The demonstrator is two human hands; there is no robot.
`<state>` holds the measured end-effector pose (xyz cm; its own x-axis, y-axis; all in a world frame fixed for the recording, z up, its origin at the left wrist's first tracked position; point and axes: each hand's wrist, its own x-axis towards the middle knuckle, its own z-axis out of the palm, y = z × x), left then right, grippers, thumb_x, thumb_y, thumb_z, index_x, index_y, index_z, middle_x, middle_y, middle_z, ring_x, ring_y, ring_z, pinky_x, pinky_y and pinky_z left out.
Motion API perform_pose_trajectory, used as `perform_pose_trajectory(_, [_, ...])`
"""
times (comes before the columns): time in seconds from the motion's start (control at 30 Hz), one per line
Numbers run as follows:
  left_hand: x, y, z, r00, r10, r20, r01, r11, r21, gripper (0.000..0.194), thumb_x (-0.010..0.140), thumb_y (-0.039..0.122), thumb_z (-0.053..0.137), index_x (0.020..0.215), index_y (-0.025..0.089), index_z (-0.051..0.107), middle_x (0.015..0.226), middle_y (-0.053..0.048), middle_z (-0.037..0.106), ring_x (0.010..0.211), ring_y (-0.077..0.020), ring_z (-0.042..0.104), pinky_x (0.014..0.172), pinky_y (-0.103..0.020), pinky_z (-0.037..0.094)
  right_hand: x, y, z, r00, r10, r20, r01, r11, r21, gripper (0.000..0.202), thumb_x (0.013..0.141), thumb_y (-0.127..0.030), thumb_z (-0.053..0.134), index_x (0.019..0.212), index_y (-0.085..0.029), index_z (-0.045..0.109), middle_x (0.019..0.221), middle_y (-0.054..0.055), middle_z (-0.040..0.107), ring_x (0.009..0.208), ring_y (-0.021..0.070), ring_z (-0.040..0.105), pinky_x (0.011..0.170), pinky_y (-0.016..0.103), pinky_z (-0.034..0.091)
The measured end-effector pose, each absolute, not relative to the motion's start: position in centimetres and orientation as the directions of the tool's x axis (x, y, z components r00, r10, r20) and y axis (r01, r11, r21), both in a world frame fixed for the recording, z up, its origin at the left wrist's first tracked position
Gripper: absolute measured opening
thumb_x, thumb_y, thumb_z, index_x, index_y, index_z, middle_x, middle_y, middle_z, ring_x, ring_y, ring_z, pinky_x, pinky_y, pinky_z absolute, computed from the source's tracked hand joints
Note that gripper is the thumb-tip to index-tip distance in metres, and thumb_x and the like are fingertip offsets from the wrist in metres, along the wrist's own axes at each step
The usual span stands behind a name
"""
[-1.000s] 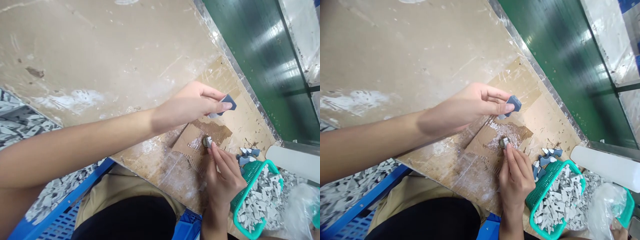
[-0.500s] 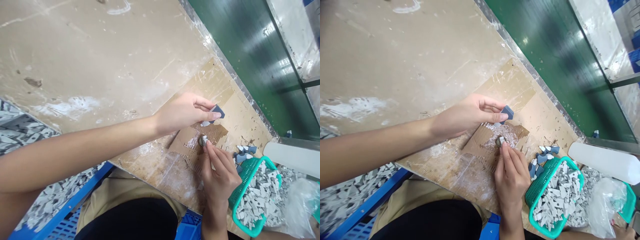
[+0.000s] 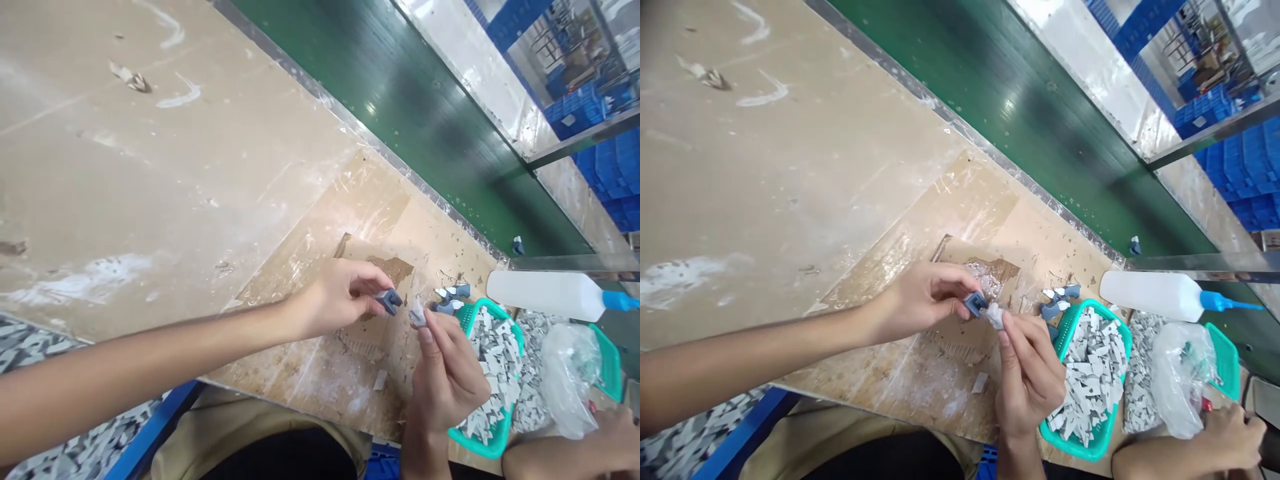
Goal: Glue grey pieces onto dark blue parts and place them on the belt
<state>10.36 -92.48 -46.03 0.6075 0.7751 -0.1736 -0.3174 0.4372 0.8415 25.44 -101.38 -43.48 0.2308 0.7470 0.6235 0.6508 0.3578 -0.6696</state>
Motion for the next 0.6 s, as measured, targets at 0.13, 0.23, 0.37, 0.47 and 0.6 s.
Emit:
perform_pose_trajectory(0.13, [10.11,-92.68,-45.45,0.607,0.787,-0.107,-0.284,0.341,0.896,0.021,0.072,-0.001,0.059,0.081,0.014,0.072,0.083,-0.003,0.073,0.072,-0.0139,0.073,0.069,-0.022,0.061,25.61,-101.69,-43.21,0.16,0.799,0.579,0.645,0.359,-0.674,0.036,0.089,-0.004,0.064,0.114,-0.027,0.076,0.087,0.003,0.072,0.078,0.0193,0.067,0.068,0.038,0.054])
perform_pose_trajectory(0.23, [9.86,-92.62,-45.1,0.598,0.8,-0.039,-0.28,0.255,0.925,0.023,0.072,-0.002,0.056,0.081,0.014,0.071,0.083,-0.003,0.072,0.066,-0.012,0.071,0.065,-0.021,0.06,25.65,-101.87,-43.02,0.122,0.826,0.55,0.671,0.34,-0.659,0.039,0.089,-0.004,0.064,0.116,-0.03,0.075,0.089,0.002,0.072,0.079,0.0188,0.067,0.068,0.037,0.056])
perform_pose_trajectory(0.37, [9.7,-92.89,-45.0,0.562,0.827,0.017,-0.267,0.163,0.95,0.023,0.073,-0.003,0.056,0.082,0.013,0.071,0.082,-0.004,0.072,0.067,-0.0125,0.072,0.063,-0.018,0.059,25.58,-101.97,-42.98,0.075,0.838,0.541,0.718,0.331,-0.612,0.045,0.089,0.0,0.061,0.12,-0.032,0.073,0.094,0.003,0.071,0.083,0.0189,0.067,0.068,0.036,0.056])
perform_pose_trajectory(0.47, [9.67,-93.21,-45.01,0.554,0.833,0.001,-0.265,0.176,0.948,0.022,0.074,-0.002,0.056,0.082,0.013,0.07,0.081,-0.004,0.072,0.068,-0.0139,0.073,0.063,-0.019,0.061,25.39,-102.02,-43.06,0.067,0.855,0.515,0.728,0.311,-0.611,0.05,0.091,0.002,0.055,0.122,-0.033,0.072,0.094,0.003,0.07,0.084,0.0181,0.067,0.067,0.035,0.056])
perform_pose_trajectory(0.6, [9.73,-93.54,-45.06,0.562,0.826,-0.038,-0.283,0.235,0.93,0.023,0.073,-0.001,0.056,0.083,0.013,0.07,0.085,-0.005,0.072,0.076,-0.0169,0.074,0.065,-0.023,0.064,24.99,-102.16,-43.16,0.034,0.845,0.533,0.782,0.31,-0.541,0.054,0.09,0.005,0.051,0.125,-0.031,0.07,0.095,0.003,0.07,0.087,0.0181,0.067,0.069,0.034,0.057])
